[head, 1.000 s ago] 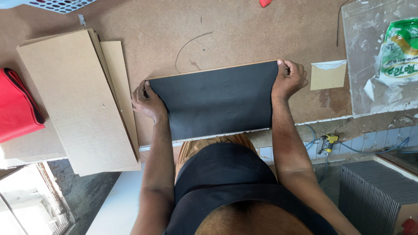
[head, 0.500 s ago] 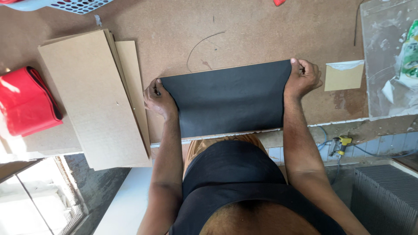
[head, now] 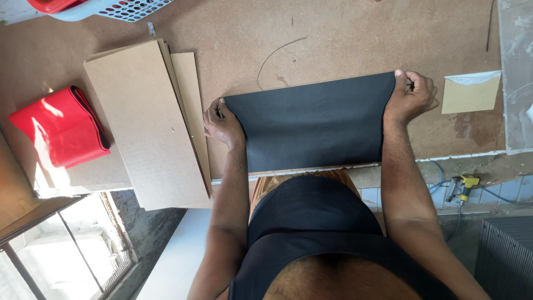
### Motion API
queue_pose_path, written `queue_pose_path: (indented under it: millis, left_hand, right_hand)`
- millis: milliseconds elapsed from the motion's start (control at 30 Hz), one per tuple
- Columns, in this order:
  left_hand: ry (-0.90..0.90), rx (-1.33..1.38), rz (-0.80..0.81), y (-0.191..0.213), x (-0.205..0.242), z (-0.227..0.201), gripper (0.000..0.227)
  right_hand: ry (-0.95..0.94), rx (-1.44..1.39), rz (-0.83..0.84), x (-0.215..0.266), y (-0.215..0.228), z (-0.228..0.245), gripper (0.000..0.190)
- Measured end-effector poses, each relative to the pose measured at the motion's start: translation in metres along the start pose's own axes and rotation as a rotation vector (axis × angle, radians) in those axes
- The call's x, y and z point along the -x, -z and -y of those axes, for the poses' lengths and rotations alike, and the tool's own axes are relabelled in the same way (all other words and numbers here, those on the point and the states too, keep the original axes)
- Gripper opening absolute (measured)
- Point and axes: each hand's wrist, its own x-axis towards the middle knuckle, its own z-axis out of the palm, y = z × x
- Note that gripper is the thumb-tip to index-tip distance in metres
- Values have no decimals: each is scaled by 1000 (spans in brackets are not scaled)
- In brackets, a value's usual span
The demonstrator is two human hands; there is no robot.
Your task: The person applies glue to rectangular cardboard pieces using a small block, then places dark sheets on top and presses them down. The person uses a utility knife to trim excess material from the edges. The process is repeated for multiple pieces.
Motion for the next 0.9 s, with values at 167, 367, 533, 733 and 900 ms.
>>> queue_pose_path:
  millis: [167,367,533,733,900]
  left_hand:
    - [-2,-12,-7,0,1,-3,22]
    - [-24,-2,-56,3,2,-9,23]
    - [-123,196,7,19,4,1,37]
    - [-151,282,204,76,51,50,26]
    - [0,250,295,109,94,91,20]
  right_hand:
    - [-8,10,-5,1,5,-1,19]
    - [18,36,-56,-3,2,7,22]
    - [-36,-268,113,-6,37,3,22]
    - [-192,-204,363,64,117,-15,31]
    - [-338,-338,387,111,144,-39,24]
